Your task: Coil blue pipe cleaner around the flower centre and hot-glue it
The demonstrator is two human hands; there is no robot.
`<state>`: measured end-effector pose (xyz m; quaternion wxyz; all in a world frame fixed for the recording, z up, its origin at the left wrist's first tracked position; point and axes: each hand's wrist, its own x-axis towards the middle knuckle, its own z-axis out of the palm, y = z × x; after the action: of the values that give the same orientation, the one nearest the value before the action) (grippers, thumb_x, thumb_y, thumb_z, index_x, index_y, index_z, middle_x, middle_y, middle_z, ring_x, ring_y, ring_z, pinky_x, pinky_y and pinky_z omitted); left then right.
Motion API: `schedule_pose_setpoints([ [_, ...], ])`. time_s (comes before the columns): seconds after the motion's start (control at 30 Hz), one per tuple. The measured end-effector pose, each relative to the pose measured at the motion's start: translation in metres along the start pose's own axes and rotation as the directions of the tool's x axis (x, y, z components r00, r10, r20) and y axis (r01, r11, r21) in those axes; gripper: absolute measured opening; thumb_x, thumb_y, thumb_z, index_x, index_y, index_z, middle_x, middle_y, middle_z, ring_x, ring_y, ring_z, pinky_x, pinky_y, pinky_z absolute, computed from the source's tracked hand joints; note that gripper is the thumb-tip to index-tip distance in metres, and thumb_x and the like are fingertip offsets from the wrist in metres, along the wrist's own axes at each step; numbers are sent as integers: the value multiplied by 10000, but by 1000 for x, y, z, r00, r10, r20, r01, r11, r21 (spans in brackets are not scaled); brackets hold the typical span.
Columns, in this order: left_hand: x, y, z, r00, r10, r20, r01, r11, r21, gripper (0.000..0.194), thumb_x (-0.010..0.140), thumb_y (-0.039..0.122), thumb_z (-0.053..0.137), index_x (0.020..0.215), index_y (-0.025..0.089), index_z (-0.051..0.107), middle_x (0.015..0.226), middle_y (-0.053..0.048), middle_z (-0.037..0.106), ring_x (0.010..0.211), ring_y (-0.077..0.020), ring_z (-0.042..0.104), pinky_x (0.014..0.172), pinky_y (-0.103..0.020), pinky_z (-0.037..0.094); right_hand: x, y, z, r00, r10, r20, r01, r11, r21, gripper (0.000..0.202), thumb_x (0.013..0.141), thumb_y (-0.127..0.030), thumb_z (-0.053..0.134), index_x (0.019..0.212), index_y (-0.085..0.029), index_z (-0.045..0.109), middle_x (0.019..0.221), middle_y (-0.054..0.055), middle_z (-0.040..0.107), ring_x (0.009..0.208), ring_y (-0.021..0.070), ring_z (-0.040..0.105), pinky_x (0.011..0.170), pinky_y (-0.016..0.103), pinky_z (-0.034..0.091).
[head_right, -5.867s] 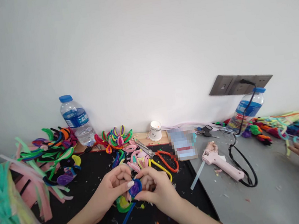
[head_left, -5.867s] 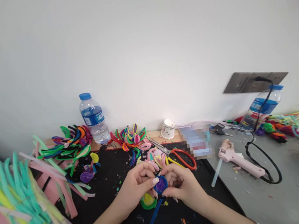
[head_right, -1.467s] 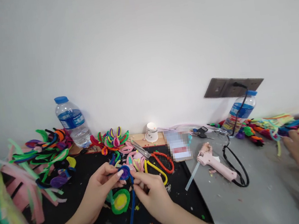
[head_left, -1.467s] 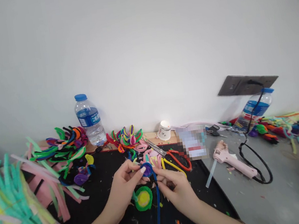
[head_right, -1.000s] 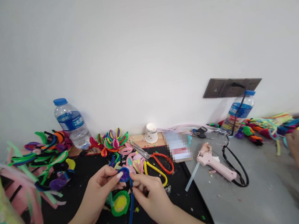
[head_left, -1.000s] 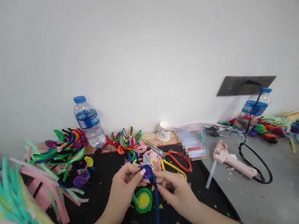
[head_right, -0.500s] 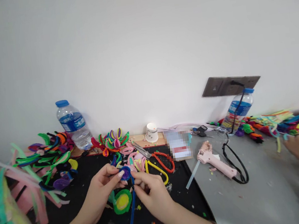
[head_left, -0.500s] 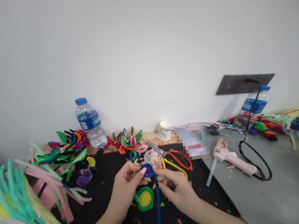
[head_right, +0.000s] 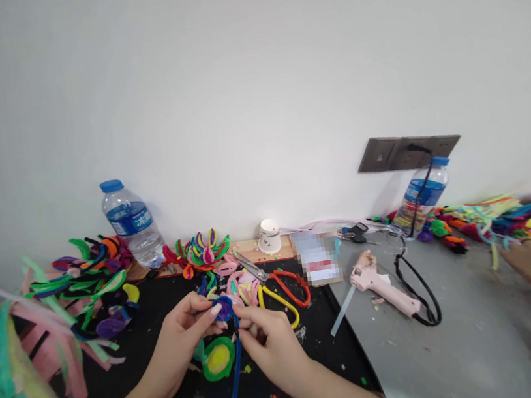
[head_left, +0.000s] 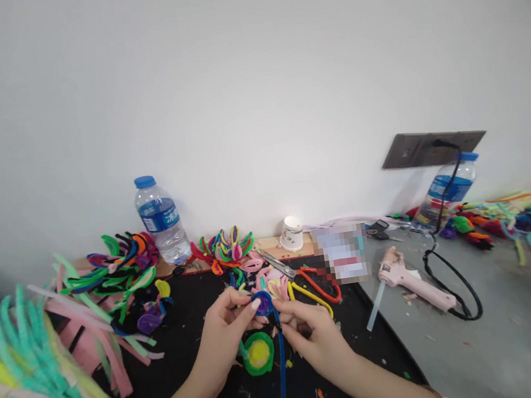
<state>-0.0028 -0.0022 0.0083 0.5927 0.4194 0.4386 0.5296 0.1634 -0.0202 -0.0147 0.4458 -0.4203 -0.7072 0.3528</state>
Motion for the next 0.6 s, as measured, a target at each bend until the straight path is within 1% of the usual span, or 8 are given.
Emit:
schedule_pose_setpoints([
  [0.13,0,0,-1,1000,-8,1,9,1000,-5,279,625,283,753,659,163,503,612,66,564,537,-100,634,536,-196,531,0,-1,-2,1000,-7,1,7,1000,1,311,805,-178,508,1095,-183,619,658,-4,551,503,95,458,485,203,410],
  [0.2,0,1,0,1000,-24,3,24,999,-27,285,631,283,752,670,166,495,603,72,562,534,-91,629,536,-187,528,0,-3,-4,1000,-7,25,6,1000,13,316,842,-195,473,1130,-191,603,618,-14,535,472,92,448,473,202,410],
  [0.27,-1,2,0,999,-49,10,50,997,-62,287,643,284,747,690,170,488,607,77,569,533,-81,629,537,-175,525,0,-4,-7,1000,-4,29,3,1000,11,325,878,-200,418,1153,-206,591,623,-7,550,450,92,451,470,206,419],
  [0.33,-1,2,-1,997,-79,25,81,991,-107,286,655,284,742,709,172,484,620,79,578,535,-72,630,535,-163,521,1,-4,-10,1000,-16,-9,16,1000,-15,328,879,-181,405,1142,-223,596,728,25,602,483,100,488,489,216,439],
  [0.43,-2,1,-1,991,-120,54,127,977,-172,293,653,274,749,729,172,486,641,73,593,553,-71,637,540,-156,518,4,-3,-11,996,-60,-61,56,997,-59,363,812,-131,497,1149,-238,578,916,64,611,593,126,534,500,220,454],
  [0.53,-3,0,-1,984,-157,86,171,963,-207,294,655,263,753,742,173,487,651,61,613,583,-81,652,559,-158,522,6,-4,-12,993,-110,-50,105,991,-86,440,743,-139,616,1170,-226,554,997,88,594,670,150,547,480,215,454],
  [0.6,-3,1,0,979,-174,110,195,955,-222,290,660,256,752,745,175,487,657,54,625,606,-88,662,573,-160,525,6,-6,-13,990,-137,-45,132,987,-96,427,741,-164,641,1157,-217,563,1055,103,588,734,170,569,502,224,471],
])
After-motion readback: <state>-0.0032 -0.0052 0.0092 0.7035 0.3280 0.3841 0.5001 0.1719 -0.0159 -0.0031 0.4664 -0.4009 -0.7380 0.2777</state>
